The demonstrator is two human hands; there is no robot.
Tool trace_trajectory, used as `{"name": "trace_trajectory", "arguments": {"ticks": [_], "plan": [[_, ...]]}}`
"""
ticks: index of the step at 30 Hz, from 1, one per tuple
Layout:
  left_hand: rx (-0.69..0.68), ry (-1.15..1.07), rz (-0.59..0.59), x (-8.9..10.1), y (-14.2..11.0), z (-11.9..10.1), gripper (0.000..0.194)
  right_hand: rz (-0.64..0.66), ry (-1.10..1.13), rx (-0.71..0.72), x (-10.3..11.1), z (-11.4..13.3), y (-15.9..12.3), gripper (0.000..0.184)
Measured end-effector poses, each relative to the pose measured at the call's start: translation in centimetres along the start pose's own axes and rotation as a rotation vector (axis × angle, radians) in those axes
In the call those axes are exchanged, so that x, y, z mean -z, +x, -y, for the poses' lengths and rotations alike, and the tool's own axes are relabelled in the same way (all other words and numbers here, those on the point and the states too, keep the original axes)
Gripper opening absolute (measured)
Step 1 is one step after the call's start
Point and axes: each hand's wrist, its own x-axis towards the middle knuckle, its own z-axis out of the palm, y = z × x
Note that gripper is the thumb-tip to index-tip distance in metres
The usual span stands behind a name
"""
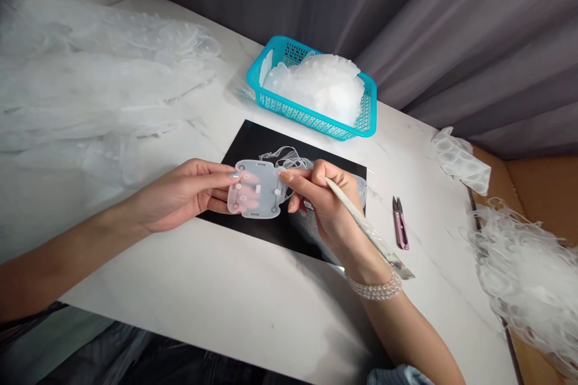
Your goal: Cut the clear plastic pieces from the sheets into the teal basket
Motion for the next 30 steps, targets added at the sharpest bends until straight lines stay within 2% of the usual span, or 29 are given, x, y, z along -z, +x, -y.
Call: {"name": "trace_trajectory", "arguments": {"ticks": [6, 10, 13, 18, 21, 24, 26, 28, 30], "plan": [[-0.005, -0.04, 0.003, -0.2, 0.1, 0.0, 0.024, 0.003, 0.0, 0.014, 0.0, 0.0, -0.1, 0.059], [0.049, -0.157, -0.077, 0.0, 0.3, -0.3, 0.041, 0.012, 0.048, 0.043, 0.0, 0.0, -0.3, 0.056], [0.08, -0.247, -0.123, 0.1, 0.3, -0.7, 0.054, 0.078, 0.044, 0.075, 0.0, -0.2, -0.6, 0.05], [-0.033, -0.162, -0.189, -0.1, 0.1, -1.0, 0.063, 0.162, -0.109, 0.139, 0.1, -0.7, -0.8, 0.05], [-0.051, -0.14, -0.16, -0.2, 0.0, -1.0, 0.071, 0.169, -0.183, 0.149, 0.3, -0.8, -0.6, 0.05], [-0.06, -0.155, -0.135, 0.0, 0.1, -0.9, 0.071, 0.192, -0.211, 0.176, 0.7, -0.8, -0.4, 0.047], [-0.061, -0.173, -0.14, 0.0, 0.2, -0.8, 0.068, 0.261, -0.283, 0.234, 0.9, -0.8, -0.5, 0.042], [-0.045, -0.198, -0.147, 0.1, 0.1, -0.9, 0.066, 0.35, -0.45, 0.359, 1.0, -0.8, -0.8, 0.036], [-0.012, -0.211, -0.143, 0.0, -0.1, -0.9, 0.063, 0.349, -0.63, 0.503, 1.0, -0.8, -0.9, 0.035]]}}
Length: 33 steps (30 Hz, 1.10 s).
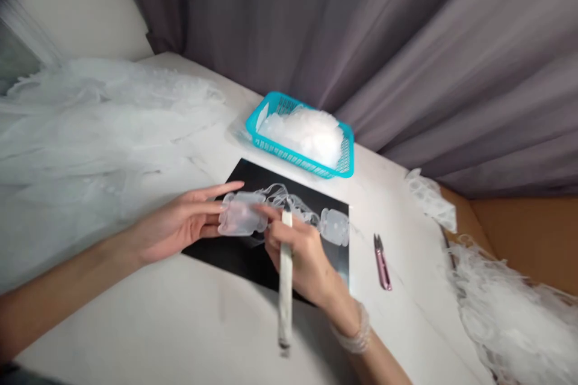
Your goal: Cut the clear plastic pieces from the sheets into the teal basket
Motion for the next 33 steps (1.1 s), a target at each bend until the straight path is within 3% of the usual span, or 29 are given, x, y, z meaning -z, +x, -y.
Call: {"name": "trace_trajectory", "arguments": {"ticks": [3, 7, 10, 12, 14, 16, 20, 23, 26, 30, 33], "plan": [[0.028, 0.024, 0.008, -0.2, -0.3, -0.1, 0.059, -0.221, -0.158, 0.02, 0.5, -0.5, 1.6, 0.044], [-0.036, 0.113, 0.001, -0.2, -0.5, 0.0, 0.062, -0.569, -0.108, -0.062, 3.2, -1.7, 8.1, 0.048], [-0.125, 0.181, -0.002, 0.3, -0.1, 0.3, 0.061, -0.622, -0.09, -0.102, 6.2, -2.7, 13.5, 0.039], [-0.179, 0.231, -0.019, 1.0, 0.5, 0.6, 0.056, -0.632, -0.109, -0.151, 8.2, -3.4, 14.9, 0.032], [-0.2, 0.269, -0.048, 1.5, 1.2, 1.0, 0.052, -0.62, -0.155, -0.189, 9.4, -3.8, 13.5, 0.028], [-0.188, 0.286, -0.052, 1.8, 1.7, 1.4, 0.053, -0.557, -0.222, -0.214, 9.3, -3.9, 9.7, 0.03], [-0.135, 0.291, 0.042, 1.1, 2.4, 2.1, 0.056, -0.314, -0.342, -0.251, 5.4, -3.7, 0.9, 0.031], [-0.096, 0.308, 0.089, -1.1, 3.1, 2.4, 0.06, -0.268, -0.422, -0.272, 1.9, -4.3, -1.8, 0.038], [-0.082, 0.409, 0.152, -4.7, 3.3, 2.3, 0.068, -0.318, -0.477, -0.278, 0.3, -5.1, -1.5, 0.034], [-0.109, 0.605, 0.203, -8.4, 2.2, 1.5, 0.075, -0.414, -0.506, -0.298, 1.7, -5.7, -1.2, 0.017], [-0.196, 0.665, 0.185, -7.7, 1.1, 0.1, 0.074, -0.562, -0.556, -0.328, 6.2, -5.4, -2.8, 0.015]]}}
